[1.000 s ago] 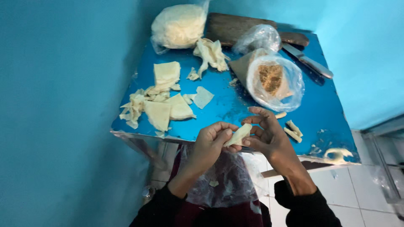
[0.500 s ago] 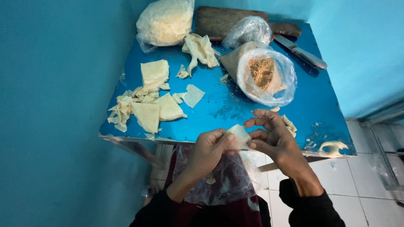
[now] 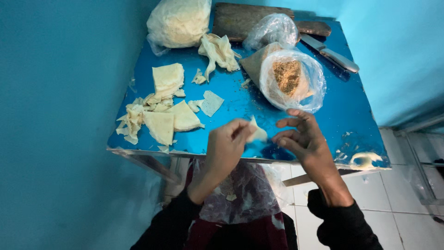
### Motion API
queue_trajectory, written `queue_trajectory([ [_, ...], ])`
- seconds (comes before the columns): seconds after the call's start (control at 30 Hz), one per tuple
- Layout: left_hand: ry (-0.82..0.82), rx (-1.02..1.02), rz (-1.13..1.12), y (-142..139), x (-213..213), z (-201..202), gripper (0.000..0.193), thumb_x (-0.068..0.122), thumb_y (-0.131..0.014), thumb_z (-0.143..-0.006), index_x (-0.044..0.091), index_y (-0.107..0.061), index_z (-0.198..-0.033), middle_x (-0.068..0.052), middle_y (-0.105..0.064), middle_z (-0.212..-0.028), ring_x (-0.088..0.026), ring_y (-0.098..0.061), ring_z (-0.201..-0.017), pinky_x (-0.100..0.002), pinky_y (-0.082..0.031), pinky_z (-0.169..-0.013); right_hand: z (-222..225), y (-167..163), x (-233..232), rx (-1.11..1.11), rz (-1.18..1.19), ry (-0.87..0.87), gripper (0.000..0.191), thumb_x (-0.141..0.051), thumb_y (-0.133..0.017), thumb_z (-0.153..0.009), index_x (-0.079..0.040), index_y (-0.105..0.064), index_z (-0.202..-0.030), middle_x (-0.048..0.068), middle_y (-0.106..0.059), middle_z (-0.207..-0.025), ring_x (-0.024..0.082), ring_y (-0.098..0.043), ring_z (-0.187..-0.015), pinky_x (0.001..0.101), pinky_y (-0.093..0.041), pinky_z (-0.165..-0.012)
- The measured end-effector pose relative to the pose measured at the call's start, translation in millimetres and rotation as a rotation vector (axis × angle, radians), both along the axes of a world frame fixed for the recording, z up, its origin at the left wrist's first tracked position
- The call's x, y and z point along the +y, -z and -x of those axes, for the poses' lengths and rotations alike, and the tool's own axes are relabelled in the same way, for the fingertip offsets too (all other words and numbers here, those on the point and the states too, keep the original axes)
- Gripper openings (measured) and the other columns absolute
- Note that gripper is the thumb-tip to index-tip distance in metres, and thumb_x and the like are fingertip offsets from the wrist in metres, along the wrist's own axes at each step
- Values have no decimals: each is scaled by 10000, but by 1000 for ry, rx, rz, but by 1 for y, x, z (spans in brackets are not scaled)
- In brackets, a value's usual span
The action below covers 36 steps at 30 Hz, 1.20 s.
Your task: The person sits at a small table and rolls filled pastry pieces by hand. They take square dough wrappers, place a portion of brown filling from a plastic-lined container onto each wrapper, fold the wrapper over the filling, and roll it into a tight cylinder, setting finished rolls on the table.
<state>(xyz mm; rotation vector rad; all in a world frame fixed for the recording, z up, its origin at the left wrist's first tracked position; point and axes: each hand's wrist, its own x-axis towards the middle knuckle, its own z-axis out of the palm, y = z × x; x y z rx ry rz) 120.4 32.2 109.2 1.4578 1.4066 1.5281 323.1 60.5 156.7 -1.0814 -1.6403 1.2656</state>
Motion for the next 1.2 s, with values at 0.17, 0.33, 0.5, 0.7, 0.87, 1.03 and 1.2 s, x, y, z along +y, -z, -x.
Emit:
queue_trajectory([
  [0.17, -155, 474, -408, -4, 15, 2, 175, 101, -697, -938, 40, -744, -1095, -115, -756, -1018, -286, -724, -920, -364, -564, -775, -12, -3, -1, 42, -132, 86, 561, 61, -638, -924, -75, -404, -1415, 130, -617, -1220, 189, -682, -1045, 340, -599, -891],
  [0.33, 29, 902, -456, 19, 0, -2, 283, 74, -696, -859, 37, -705, -1139, -82, -718, -1090, -257, -676, -1073, -381, -550, -896, -23, 10, -3, -74, -181, 89, 542, 85, -614, -932, -67, -427, -1417, 130, -619, -1237, 185, -657, -1055, 341, -578, -920],
  [0.5, 10, 900, -563, 35, -13, 6, 294, 68, -699, -854, 25, -695, -1145, -83, -709, -1127, -242, -679, -1116, -387, -541, -931, -28, 23, 5, -154, -280, 70, 448, 85, -589, -962, -48, -488, -1377, 118, -649, -1238, 171, -663, -1079, 329, -560, -961],
  [0.7, 2, 805, -552, 41, -17, 12, 270, 151, -739, -902, 21, -688, -1133, -103, -691, -1188, -285, -655, -1172, -420, -532, -967, -18, 17, 7, -465, -562, 76, 424, 111, -603, -923, -91, -665, -1291, 108, -683, -1229, 246, -660, -1095, 357, -542, -943],
  [0.87, 13, 806, -541, 43, -25, 12, 357, 226, -758, -928, -5, -678, -1188, -132, -669, -1227, -312, -624, -1210, -452, -523, -981, -21, 9, -1, -555, -603, 54, 464, 117, -557, -937, -152, -709, -1284, 118, -664, -1277, 285, -601, -1124, 387, -516, -948],
  [1.03, 45, 859, -558, 47, -33, 14, 396, 176, -759, -890, 18, -692, -1247, -123, -678, -1234, -302, -627, -1187, -444, -531, -976, -73, 20, -22, -799, -767, 359, 593, 163, -543, -839, -167, -729, -1294, 109, -641, -1290, 316, -550, -1176, 447, -433, -1044],
  [1.2, 62, 838, -642, 60, -27, 15, 343, 146, -776, -919, 1, -691, -1218, -127, -681, -1213, -299, -635, -1174, -437, -556, -957, -124, 49, -42, -1041, -787, 645, 672, 203, -532, -808, -216, -751, -1285, 66, -623, -1207, 312, -498, -1119, 456, -397, -1010],
])
